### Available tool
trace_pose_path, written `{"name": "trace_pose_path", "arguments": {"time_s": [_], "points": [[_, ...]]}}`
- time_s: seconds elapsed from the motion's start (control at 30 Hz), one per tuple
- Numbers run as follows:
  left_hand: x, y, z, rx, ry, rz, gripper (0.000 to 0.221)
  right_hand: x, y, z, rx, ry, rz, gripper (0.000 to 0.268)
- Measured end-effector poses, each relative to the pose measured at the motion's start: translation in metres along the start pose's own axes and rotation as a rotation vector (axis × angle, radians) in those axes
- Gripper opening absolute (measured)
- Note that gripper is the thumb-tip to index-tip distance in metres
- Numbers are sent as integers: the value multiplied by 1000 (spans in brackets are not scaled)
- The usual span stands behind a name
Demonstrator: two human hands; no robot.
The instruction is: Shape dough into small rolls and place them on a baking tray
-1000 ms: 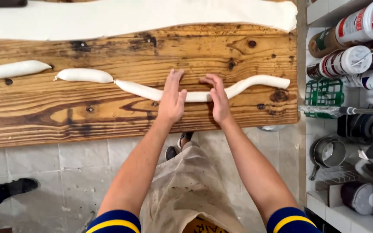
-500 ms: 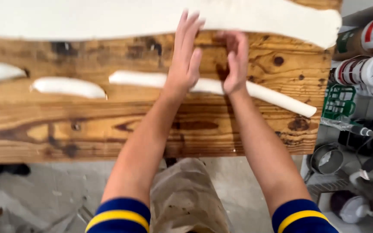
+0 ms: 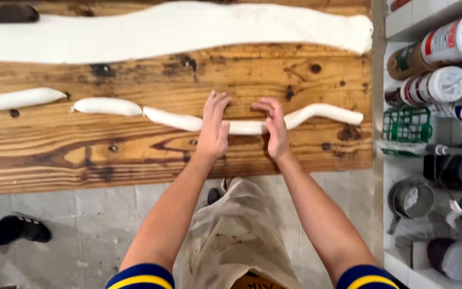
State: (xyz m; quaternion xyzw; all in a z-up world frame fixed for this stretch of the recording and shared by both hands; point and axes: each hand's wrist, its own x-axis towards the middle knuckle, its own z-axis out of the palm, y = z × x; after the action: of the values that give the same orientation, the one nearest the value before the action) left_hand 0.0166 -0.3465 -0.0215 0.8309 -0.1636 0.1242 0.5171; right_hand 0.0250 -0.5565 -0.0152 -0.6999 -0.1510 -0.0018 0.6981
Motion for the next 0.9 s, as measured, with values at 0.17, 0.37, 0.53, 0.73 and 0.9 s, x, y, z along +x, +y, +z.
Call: {"name": "trace_pose_path", "arguments": {"time_s": [0.17, 0.37, 0.53, 0.73, 0.9], "points": [[52, -12, 2, -60, 59, 2, 76, 46, 1, -5, -67, -39, -50, 59], [126, -58, 18, -147, 251, 39, 78, 127, 30, -7, -115, -61, -163, 64], [123, -59, 24, -152, 269, 87, 73, 132, 32, -4, -182, 5, -217, 61], [54, -23, 16, -93, 70, 65, 64, 55, 13, 2, 20, 29, -88, 58], [10, 2, 3, -82, -7, -10, 71, 2, 15, -5, -17, 33, -8, 56]]}}
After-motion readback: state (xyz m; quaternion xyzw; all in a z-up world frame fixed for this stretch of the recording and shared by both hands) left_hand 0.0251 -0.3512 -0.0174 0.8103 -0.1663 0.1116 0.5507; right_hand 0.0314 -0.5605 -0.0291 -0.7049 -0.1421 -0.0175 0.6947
